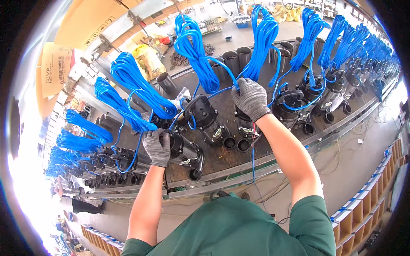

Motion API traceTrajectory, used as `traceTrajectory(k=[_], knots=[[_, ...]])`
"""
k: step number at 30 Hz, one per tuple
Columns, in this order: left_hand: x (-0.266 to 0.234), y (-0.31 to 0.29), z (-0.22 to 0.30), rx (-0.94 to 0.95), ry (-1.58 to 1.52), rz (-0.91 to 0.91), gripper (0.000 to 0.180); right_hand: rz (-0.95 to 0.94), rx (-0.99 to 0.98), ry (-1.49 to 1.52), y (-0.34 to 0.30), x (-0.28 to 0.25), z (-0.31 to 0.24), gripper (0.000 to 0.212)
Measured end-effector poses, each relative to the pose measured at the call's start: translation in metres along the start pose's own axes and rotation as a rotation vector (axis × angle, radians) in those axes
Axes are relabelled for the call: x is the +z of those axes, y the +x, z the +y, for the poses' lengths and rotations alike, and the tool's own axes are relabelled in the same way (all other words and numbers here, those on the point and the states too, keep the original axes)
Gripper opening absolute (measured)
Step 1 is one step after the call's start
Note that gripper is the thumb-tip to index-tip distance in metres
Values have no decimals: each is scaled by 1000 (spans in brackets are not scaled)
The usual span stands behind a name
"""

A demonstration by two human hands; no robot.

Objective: The person assembles industrial water pumps by connecting blue cables to the pump units, securing them with fasteners, and then placing the finished units into cardboard boxes on the floor.

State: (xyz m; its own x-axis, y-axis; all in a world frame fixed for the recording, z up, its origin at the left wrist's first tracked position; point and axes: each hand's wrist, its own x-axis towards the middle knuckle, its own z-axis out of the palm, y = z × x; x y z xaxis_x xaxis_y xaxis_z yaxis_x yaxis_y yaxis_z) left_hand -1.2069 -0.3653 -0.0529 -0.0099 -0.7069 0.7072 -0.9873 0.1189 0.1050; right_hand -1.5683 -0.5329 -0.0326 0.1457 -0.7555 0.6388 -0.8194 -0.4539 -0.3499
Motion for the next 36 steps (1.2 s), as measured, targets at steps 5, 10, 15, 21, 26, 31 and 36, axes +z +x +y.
traceTrajectory(k=[5,10,15,21,26,31,36], knots=[[1,5,-20,97,-88,9,22,34,-179,80,2,2,22,20],[4,10,-45,22,-102,22,28,-86,-304,482,15,1,37,16],[2,14,-47,-31,-95,-31,25,-25,-276,469,11,-4,30,20],[-12,14,-28,-16,-83,17,21,93,-342,494,-7,-29,-1,58],[-22,16,-18,-128,-48,-99,23,342,-751,424,-27,-28,-71,45],[-29,10,-14,-108,-54,-94,26,-133,-833,398,-13,6,-136,43],[-16,2,0,-54,2,-71,36,-477,-449,206,28,58,-114,59]])
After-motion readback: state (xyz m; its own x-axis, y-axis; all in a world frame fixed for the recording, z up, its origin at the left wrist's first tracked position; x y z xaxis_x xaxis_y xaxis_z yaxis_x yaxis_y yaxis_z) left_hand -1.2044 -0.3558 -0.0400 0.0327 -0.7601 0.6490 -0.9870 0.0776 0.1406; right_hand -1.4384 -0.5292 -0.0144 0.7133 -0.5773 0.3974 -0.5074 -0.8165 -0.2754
